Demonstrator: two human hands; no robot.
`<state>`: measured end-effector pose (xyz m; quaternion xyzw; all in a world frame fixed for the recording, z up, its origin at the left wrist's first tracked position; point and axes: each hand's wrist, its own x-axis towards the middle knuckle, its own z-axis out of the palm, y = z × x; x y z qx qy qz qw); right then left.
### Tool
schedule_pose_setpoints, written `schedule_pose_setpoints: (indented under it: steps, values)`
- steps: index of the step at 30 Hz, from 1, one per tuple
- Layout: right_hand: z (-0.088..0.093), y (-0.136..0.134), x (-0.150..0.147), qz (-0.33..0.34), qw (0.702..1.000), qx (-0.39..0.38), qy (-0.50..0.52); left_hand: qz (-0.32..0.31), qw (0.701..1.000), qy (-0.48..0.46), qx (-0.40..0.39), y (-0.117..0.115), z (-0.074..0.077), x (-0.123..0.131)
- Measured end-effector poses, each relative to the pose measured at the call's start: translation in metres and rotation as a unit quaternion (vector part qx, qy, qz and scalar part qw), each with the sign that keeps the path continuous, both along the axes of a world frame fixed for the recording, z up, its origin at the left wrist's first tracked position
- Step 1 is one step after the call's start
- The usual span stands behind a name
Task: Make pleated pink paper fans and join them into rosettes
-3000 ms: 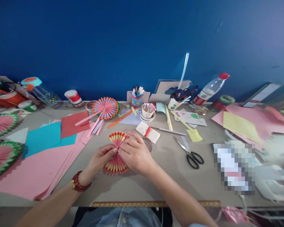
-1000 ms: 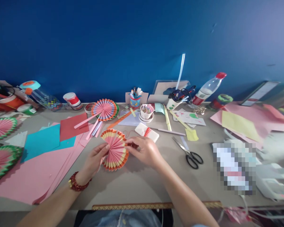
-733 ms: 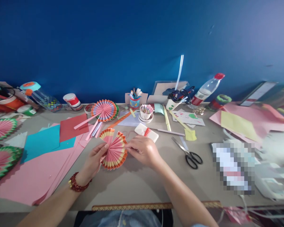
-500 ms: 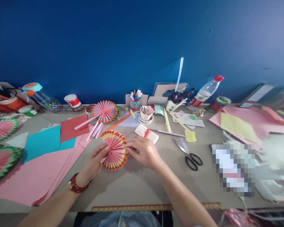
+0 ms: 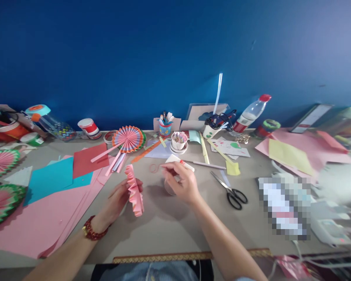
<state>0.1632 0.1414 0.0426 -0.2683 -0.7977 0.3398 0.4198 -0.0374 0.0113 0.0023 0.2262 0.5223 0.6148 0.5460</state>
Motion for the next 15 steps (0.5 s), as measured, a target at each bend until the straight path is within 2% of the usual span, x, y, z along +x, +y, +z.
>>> schedule_pose_setpoints:
  steps: [3, 5, 9, 12, 15]
  values:
    - [0.003, 0.008, 0.003, -0.017, 0.998, -0.034, -0.048, -0.038, 0.998, -0.023, 0.045, 0.003, 0.008, 0.000]
    - [0.004, 0.013, 0.005, 0.017, 0.986, -0.034, -0.165, -0.064, 0.996, -0.033, 0.057, 0.004, 0.010, 0.001]
    - [0.002, 0.014, 0.009, 0.065, 0.907, 0.022, -0.415, -0.083, 0.994, -0.048, 0.046, 0.005, 0.008, 0.002]
    - [-0.003, 0.011, 0.010, 0.088, 0.872, 0.081, -0.474, -0.074, 0.995, -0.063, 0.031, 0.004, 0.008, 0.003]
    - [-0.001, 0.011, 0.010, 0.069, 0.868, 0.121, -0.477, -0.070, 0.996, -0.058, 0.010, 0.004, 0.011, 0.003]
